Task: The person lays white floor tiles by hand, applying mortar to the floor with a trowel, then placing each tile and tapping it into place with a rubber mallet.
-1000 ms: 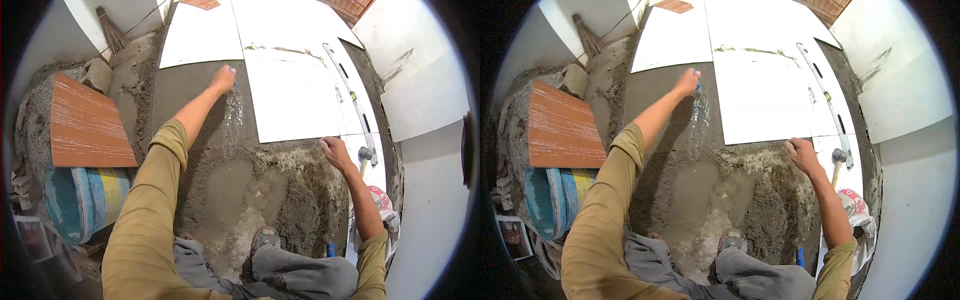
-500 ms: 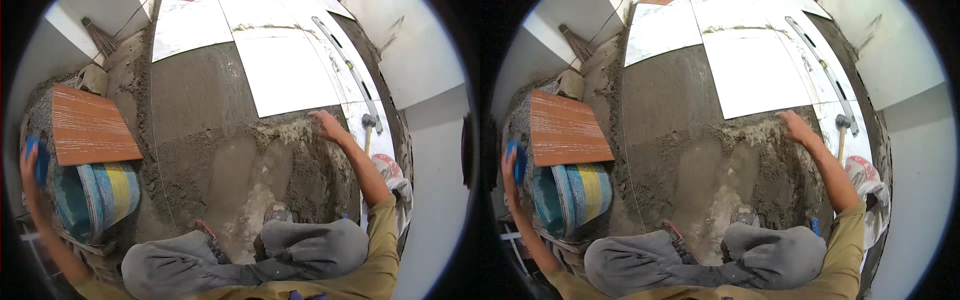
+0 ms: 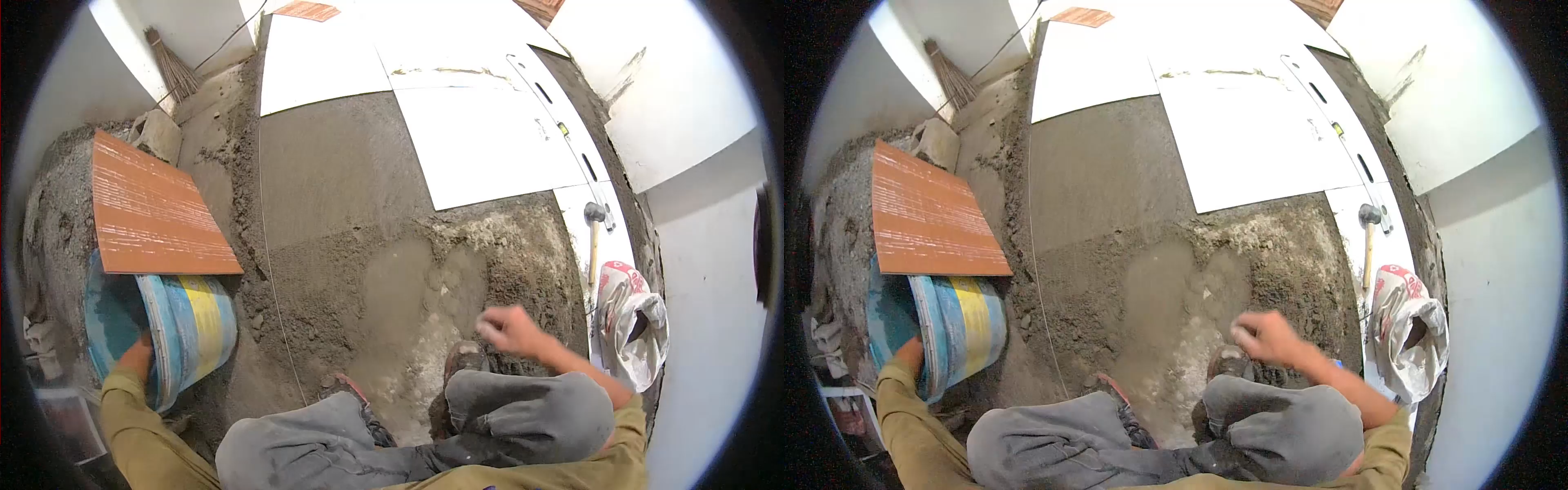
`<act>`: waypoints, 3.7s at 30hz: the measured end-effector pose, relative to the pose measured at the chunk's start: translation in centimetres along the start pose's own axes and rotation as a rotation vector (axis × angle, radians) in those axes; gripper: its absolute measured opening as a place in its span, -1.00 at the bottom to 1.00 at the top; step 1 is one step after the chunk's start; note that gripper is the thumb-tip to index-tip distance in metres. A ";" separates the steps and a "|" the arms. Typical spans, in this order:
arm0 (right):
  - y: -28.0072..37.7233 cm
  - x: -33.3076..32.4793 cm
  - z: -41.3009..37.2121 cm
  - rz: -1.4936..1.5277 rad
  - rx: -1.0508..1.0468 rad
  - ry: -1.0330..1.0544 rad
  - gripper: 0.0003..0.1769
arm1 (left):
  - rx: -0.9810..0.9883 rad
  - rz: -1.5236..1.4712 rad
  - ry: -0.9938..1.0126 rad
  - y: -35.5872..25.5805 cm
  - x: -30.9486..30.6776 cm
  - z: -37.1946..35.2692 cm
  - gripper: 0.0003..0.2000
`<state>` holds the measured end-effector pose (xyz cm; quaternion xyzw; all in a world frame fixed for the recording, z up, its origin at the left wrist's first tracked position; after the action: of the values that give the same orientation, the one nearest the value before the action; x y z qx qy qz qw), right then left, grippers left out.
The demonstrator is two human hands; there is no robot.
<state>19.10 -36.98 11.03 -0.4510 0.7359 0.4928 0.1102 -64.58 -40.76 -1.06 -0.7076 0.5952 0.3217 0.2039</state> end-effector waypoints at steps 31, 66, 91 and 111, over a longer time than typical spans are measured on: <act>-8.4 17.9 -0.8 0.473 0.213 0.191 -0.74 | 0.684 -0.937 0.146 -44.1 -24.0 -10.5 -0.40; -9.5 16.5 0.0 0.395 0.327 0.214 -0.64 | 0.491 -0.155 -0.669 -47.2 -29.3 17.7 -0.46; -10.4 18.5 0.2 0.376 0.321 0.212 -0.68 | 0.160 0.199 -0.556 0.8 -8.3 -12.1 -0.70; -8.9 17.3 0.7 0.399 0.178 0.100 -0.73 | 0.066 -1.568 -0.397 2.1 -7.0 -18.4 -0.41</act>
<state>15.94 -47.01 -5.35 -0.3090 0.8556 0.4151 0.0134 -63.31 -48.57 17.03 -0.8425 -0.1124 0.1869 0.4926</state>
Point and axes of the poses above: each hand's wrist, its own z-axis towards the middle knuckle, its own x-axis out of the palm, y = z × x, the point moved 10 cm from there along z, towards the middle knuckle, and after that the axes turned 11 degrees about x, right-handed, at the moved point
